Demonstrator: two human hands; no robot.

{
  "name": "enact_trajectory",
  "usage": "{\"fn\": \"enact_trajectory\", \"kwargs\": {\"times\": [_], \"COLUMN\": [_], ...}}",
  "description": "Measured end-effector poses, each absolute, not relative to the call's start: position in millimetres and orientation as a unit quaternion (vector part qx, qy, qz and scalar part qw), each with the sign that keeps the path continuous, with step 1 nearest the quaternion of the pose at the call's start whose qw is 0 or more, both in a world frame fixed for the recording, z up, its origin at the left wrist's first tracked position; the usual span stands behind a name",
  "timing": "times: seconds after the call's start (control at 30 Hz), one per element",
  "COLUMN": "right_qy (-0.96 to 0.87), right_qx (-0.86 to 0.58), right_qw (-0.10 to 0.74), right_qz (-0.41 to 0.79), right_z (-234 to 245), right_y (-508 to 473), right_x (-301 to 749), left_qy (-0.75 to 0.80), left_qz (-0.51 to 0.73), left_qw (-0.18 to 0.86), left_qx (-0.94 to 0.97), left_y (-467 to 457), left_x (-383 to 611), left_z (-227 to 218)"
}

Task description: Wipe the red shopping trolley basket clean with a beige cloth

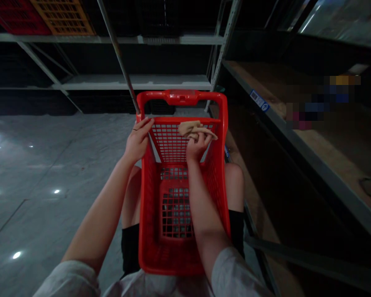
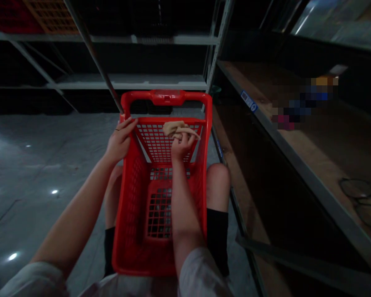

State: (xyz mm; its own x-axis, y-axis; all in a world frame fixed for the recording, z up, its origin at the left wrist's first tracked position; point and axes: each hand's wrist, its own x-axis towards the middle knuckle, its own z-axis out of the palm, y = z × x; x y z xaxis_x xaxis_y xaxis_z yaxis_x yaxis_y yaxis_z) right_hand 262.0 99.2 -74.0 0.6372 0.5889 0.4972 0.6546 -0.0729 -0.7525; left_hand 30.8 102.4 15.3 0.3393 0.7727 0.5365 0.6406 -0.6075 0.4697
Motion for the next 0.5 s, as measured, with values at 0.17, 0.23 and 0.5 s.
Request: {"fn": "enact_trajectory", "kwargs": {"times": [0.17,0.23,0.5], "right_qy": [-0.447,-0.448,-0.424], "right_qx": [-0.726,-0.739,-0.755], "right_qw": [0.523,0.495,0.492], "right_qz": [0.024,0.091,0.088], "right_z": [-93,-122,-134], "right_y": [91,67,57], "right_x": [267,257,246], "left_qy": [0.446,0.447,0.433], "left_qz": [0.381,0.382,0.386], "left_qw": [0.079,0.076,0.079], "left_qx": [0.806,0.805,0.811], "left_y": [104,104,103], "left_x": [27,27,31], "left_z": [15,15,13]}}
